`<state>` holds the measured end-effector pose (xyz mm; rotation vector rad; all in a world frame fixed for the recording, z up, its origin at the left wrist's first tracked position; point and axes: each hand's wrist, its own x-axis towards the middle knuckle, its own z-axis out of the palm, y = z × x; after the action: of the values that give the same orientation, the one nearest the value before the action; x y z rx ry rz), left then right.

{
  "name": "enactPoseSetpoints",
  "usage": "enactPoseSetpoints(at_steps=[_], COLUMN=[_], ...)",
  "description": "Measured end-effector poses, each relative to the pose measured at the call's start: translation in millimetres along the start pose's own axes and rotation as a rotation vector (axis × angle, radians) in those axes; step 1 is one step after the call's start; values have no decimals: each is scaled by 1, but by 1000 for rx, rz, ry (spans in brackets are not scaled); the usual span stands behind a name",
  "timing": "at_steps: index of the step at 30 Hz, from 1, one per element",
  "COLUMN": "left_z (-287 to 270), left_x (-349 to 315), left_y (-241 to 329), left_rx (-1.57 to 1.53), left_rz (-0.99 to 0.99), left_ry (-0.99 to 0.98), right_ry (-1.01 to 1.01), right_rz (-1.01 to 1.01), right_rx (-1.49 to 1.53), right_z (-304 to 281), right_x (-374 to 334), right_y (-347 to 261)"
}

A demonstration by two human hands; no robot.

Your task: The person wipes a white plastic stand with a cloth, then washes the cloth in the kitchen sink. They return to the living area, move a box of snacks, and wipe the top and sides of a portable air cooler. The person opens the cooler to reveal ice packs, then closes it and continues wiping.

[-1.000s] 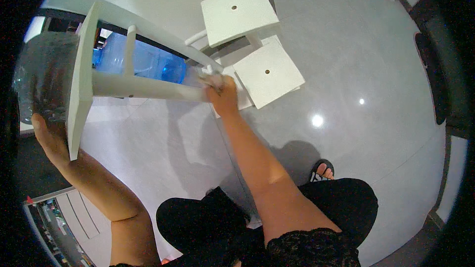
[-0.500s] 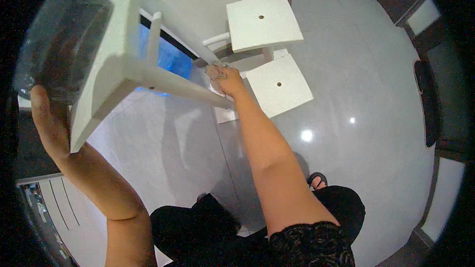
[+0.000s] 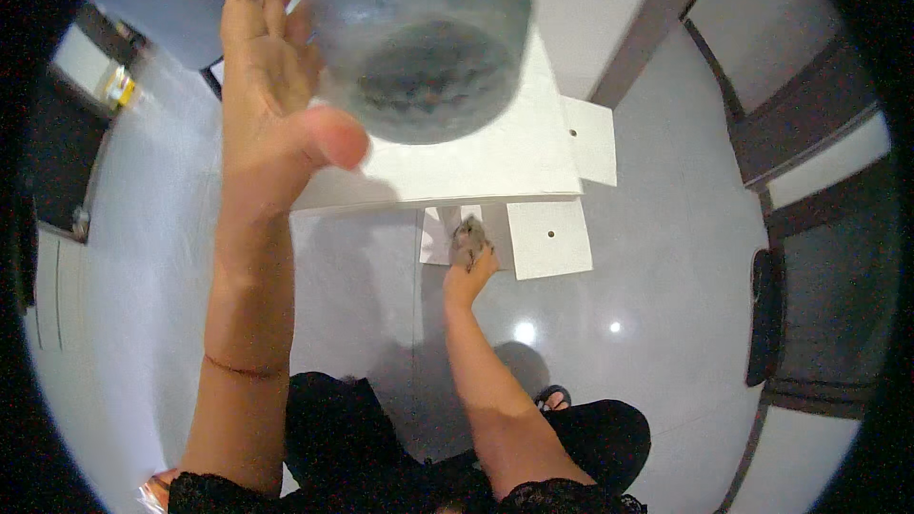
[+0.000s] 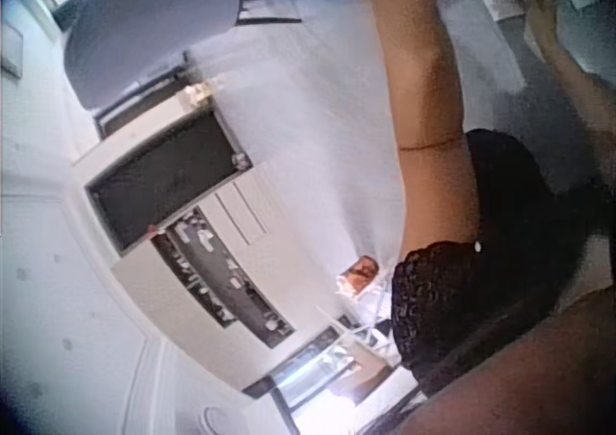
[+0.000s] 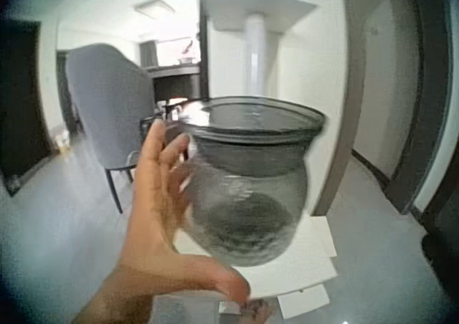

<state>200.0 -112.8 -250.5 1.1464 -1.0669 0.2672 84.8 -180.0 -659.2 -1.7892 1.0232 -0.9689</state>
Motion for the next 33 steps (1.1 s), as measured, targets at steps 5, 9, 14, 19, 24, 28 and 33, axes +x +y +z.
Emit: enactPoseSetpoints(at_steps=[5, 9, 14, 19, 24, 28, 33], left_z=[-31, -81, -97, -91, -101, -52, 9], left_x=[-43, -138, -250, -256, -228, -113, -92], left_y=[-42, -92, -119, -130, -206, -209, -265], left_rx=[-100, 214, -1118, -1040, -1002, -1211, -34], left_rz=[48, -517, -1373, -1410, -1257, -823, -204], left_ry=[413, 522, 262, 132, 263, 131, 327], right_ry=[-383, -605, -889, -802, -571, -56, -203], right_rz=[714, 733, 636, 262, 604, 38, -193], right_rx=[598, 937, 1073, 423, 283, 391, 480], right_z=[-33, -24, -23, -19, -24, -45, -10], right_x=[-27, -18, 13, 32, 27, 42, 46], right_y=[-48, -87, -143, -129, -118, -84, -164])
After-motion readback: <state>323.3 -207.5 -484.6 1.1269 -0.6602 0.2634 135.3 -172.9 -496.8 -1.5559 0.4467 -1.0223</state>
